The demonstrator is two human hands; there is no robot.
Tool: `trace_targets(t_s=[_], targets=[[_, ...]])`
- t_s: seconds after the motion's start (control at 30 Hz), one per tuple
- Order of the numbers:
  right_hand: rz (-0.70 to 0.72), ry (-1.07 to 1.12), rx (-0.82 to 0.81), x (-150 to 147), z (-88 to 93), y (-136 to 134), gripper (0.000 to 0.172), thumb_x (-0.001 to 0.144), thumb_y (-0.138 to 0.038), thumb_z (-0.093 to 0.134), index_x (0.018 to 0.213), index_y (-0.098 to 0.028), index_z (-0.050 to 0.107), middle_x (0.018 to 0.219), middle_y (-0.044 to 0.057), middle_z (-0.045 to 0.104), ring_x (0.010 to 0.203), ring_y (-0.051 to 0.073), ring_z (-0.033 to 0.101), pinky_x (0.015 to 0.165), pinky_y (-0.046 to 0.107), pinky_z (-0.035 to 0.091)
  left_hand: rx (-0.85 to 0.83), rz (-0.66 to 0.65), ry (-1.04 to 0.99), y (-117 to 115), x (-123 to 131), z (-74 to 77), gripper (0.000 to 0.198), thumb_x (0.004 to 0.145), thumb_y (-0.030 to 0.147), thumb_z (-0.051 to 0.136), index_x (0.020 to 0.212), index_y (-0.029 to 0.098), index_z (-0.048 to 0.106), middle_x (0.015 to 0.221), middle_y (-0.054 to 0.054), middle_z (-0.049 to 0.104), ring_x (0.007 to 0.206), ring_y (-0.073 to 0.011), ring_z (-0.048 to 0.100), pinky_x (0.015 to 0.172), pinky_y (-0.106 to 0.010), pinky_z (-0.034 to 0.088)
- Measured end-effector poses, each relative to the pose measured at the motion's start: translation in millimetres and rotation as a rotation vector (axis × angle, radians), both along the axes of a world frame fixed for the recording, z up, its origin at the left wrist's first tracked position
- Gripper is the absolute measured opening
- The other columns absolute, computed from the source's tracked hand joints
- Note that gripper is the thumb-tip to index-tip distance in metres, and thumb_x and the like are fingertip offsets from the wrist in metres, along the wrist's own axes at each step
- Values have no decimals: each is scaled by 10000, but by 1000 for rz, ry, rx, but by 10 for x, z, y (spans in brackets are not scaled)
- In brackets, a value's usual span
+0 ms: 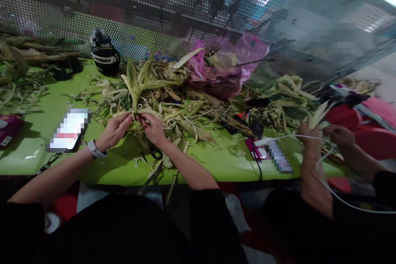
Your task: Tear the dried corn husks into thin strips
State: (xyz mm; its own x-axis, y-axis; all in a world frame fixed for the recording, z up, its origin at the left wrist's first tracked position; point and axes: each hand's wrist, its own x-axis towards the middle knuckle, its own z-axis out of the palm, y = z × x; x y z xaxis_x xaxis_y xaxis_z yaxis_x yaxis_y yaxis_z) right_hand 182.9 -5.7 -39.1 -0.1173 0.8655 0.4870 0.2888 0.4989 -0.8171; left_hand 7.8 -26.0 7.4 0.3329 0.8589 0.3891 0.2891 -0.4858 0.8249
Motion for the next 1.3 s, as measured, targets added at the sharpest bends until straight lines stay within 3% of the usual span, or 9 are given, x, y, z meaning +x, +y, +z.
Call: trace_targets(t_s=[0.23, 0.33, 0.47, 0.57, 0.77, 0.93, 1.03, 1.17, 1.3], targets=[[78, -168, 102, -6, 57, -54, 269, 915, -299, 490, 1050, -235, 714, 1042, 51, 734, 987, 190, 677, 929, 354, 528, -464, 68, -448, 51, 42, -48, 313, 784, 446, 682, 713, 142, 667, 703, -7, 627, 672, -106, 552, 633, -213, 435], [94, -112, 54, -22, 66, -64, 295, 932, -339, 478, 1094, -220, 695, 1095, 61, 721, 1028, 184, 669, 959, 342, 520, -692, 46, -703, 74, 29, -64, 217, 702, 337, 782, 787, 155, 700, 720, 10, 647, 603, -66, 541, 563, -175, 436], [150, -142, 56, -51, 32, -74, 371, 948, -385, 437, 1235, -221, 604, 1264, 82, 640, 1170, 185, 606, 1044, 347, 461, -979, -153, -990, 76, 32, -55, 262, 732, 289, 765, 961, 177, 703, 727, 16, 672, 613, -64, 595, 612, -174, 505], [190, -174, 52, -63, 37, -100, 404, 954, -390, 415, 1299, -218, 538, 1312, 99, 602, 1227, 202, 564, 1057, 372, 446, -925, -195, -1036, 79, 33, -42, 217, 766, 232, 733, 964, 152, 697, 690, 14, 672, 607, -61, 608, 638, -163, 516], [57, -234, 90, -79, 142, -182, 453, 919, -395, 502, 1312, -169, 499, 1291, 145, 594, 1213, 230, 552, 1056, 401, 429, -718, -34, -1020, 132, -1, -4, 251, 793, 222, 705, 1037, 167, 680, 887, -28, 731, 829, -110, 668, 701, -186, 535], [102, -423, 178, -130, 126, -226, 326, 855, -440, 600, 1055, -187, 650, 1224, 134, 605, 1184, 245, 532, 1018, 427, 425, -630, 12, -895, 126, 4, -24, 359, 777, 376, 714, 1085, 204, 644, 976, -45, 720, 840, -147, 665, 662, -234, 537], [165, -471, 152, -142, 124, -239, 215, 872, -376, 582, 925, -185, 664, 1118, 119, 638, 1084, 229, 572, 951, 402, 456, -574, 12, -801, 134, -4, -46, 406, 771, 446, 699, 1094, 211, 629, 863, -18, 705, 729, -123, 644, 627, -237, 515], [204, -419, -7, -69, 251, -248, 215, 932, -350, 486, 905, -187, 624, 811, 41, 674, 746, 158, 625, 714, 284, 491, -423, 101, -662, 180, -46, -41, 278, 778, 440, 695, 870, 178, 677, 727, 16, 634, 634, -83, 547, 597, -210, 449], [79, -413, 110, 79, 414, -208, 226, 945, -366, 472, 942, -201, 627, 834, 47, 683, 765, 165, 622, 737, 291, 478, -430, 107, -538, 180, -59, -21, 267, 733, 419, 738, 769, 157, 698, 848, -16, 677, 771, -116, 563, 702, -232, 450]])
